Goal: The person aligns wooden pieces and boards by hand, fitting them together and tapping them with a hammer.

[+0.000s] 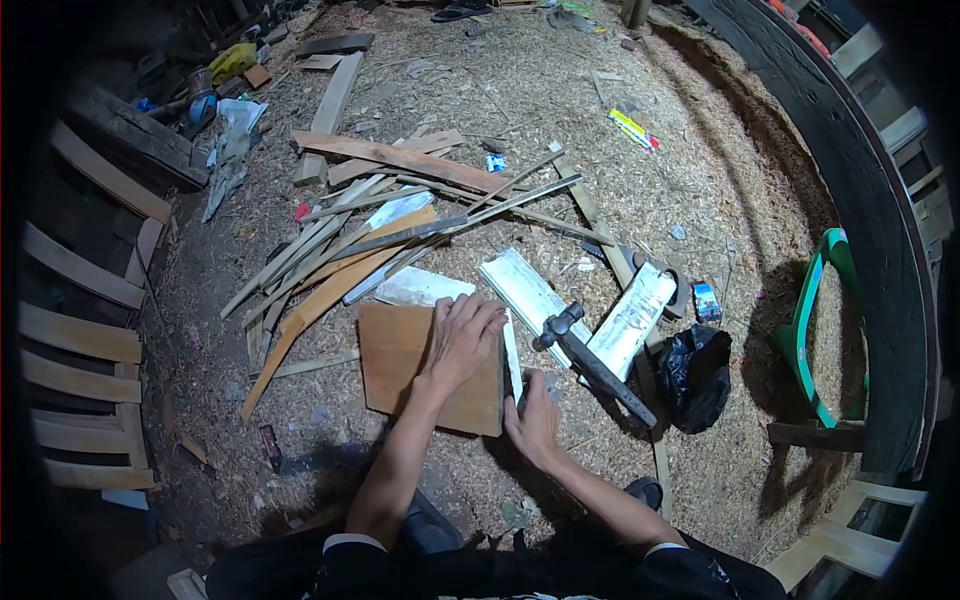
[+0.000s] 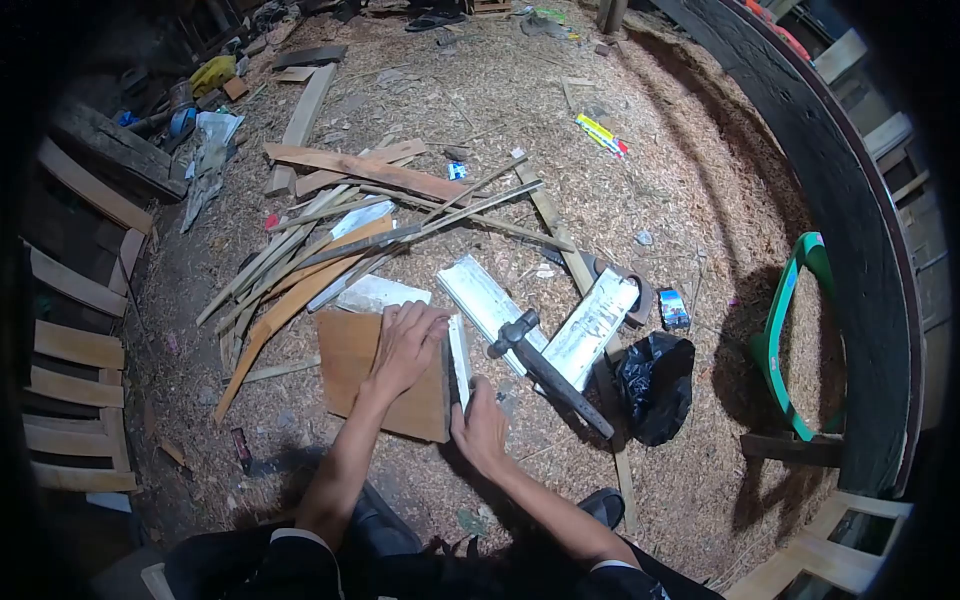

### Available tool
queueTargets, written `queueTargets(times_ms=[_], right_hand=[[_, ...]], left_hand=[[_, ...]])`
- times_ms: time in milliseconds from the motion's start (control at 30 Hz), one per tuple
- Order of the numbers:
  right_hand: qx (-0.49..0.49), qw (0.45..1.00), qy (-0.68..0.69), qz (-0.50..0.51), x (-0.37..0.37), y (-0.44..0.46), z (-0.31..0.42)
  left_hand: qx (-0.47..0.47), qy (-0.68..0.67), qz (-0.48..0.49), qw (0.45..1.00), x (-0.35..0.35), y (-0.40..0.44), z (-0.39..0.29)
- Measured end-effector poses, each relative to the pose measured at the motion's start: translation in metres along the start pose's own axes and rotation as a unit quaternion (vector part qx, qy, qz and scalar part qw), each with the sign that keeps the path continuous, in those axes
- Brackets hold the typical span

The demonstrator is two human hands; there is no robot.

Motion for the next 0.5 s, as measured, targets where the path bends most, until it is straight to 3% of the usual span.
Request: queueTargets(times_ms=[100, 133, 267, 400, 500], right_hand=[[-0.047, 0.999, 0.017, -0.018, 0.009, 0.002, -0.004], [-0.006, 0.998, 0.021, -0.053, 0.006, 0.007, -0.016], [0.018, 0.996, 0.081, -0.020, 0.008, 0.009, -0.027], [-0.015, 0.996, 0.088, -0.005, -0.004, 0.007, -0.037], [0.022, 0.991, 0.135, -0.002, -0.008, 0.009, -0.045]], left_hand=[[0.014, -0.003, 0.013, 1.000, -0.013, 0.007, 0.003], [0.032, -0.019, 0.024, 0.999, -0.019, 0.010, 0.008], [0.055, -0.049, 0.066, 0.995, -0.037, 0.013, 0.009], [0.052, -0.069, 0.062, 0.994, -0.040, 0.013, 0.007], [0.045, -0.065, 0.037, 0.996, -0.038, 0.015, 0.007]])
Point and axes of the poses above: each hand's wrist, its own y-axis towards the middle knuckle, its own x-axis out of the back of the hand, z = x × y, the point moved 3 cm from there along y, towards the middle knuckle, and after that the axes turned 15 degrees about z, right-handed, at the moved point
